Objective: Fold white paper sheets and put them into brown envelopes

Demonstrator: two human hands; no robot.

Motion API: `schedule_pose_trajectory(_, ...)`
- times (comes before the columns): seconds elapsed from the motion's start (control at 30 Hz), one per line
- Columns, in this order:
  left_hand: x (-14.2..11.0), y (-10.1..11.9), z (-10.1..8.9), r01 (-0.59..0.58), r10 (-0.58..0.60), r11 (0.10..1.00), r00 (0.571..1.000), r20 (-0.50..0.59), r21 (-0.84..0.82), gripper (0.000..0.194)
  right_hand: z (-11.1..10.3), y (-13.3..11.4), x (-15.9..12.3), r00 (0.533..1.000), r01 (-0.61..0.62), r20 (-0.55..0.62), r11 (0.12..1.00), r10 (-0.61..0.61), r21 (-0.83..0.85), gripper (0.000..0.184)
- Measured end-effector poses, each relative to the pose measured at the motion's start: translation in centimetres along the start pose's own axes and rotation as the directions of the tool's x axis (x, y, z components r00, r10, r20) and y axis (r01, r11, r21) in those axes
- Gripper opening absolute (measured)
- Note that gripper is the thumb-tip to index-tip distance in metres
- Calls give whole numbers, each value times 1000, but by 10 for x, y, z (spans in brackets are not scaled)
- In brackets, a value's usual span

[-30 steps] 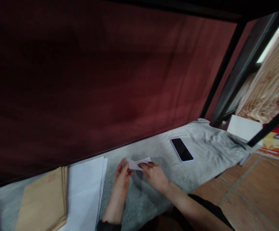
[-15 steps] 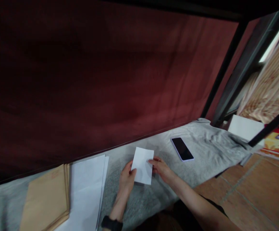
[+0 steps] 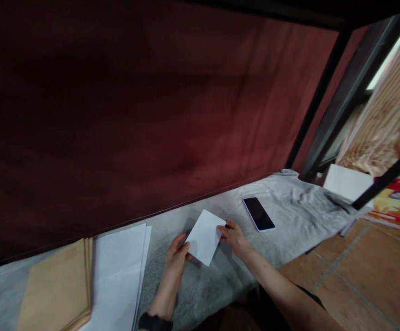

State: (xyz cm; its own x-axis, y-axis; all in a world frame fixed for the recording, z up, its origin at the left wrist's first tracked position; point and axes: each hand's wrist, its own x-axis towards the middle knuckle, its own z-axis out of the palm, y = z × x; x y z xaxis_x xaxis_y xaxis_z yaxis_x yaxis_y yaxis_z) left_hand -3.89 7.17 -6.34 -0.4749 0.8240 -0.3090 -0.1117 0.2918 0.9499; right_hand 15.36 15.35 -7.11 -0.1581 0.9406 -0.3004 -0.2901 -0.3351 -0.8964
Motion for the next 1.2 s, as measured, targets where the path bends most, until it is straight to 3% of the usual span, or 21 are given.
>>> schedule_pose_trajectory(0.13,-1,-1,2,-39,35,997,997,64,64,20,0,0,1,1000,18,2,1000,-18,12,26)
schedule_pose_trajectory(0.2,-5,-1,4,-21,21,1000,994,105,-1,16,0,1,0,999,16,35,999,-17,46,32)
schedule_pose_trajectory(0.3,-10,-3,10,16,3,988,993,122,-154,25,1,5,-2,993,-6,120,998,-2,64,39)
schedule_pose_trajectory(0.5,-10,-8,13,90,-54,972,984,167,-217,32,5,15,4,972,125,227,954,-62,-273,16)
schedule_pose_trajectory(0.73,0,0,-1,67,-64,976,998,23,-209,47,-3,13,10,950,180,307,906,-59,-382,15)
schedule_pose_trajectory(0.87,2,0,-6,108,-114,979,993,-24,-174,30,-8,13,15,945,233,316,860,-90,-453,15)
schedule_pose_trajectory(0.97,0,-1,-5,130,-130,979,991,11,-158,20,-10,8,17,942,316,275,780,-191,-541,17)
schedule_pose_trajectory(1.07,-5,-3,0,149,-146,975,989,30,-166,19,-6,3,13,907,412,218,647,-361,-642,35)
schedule_pose_trajectory(1.13,-10,-5,6,160,-154,971,987,51,-176,16,0,4,5,852,496,276,516,-445,-699,43)
schedule_pose_trajectory(1.2,-14,-8,12,172,-161,969,984,76,-179,14,8,11,-5,791,583,407,363,-456,-727,44)
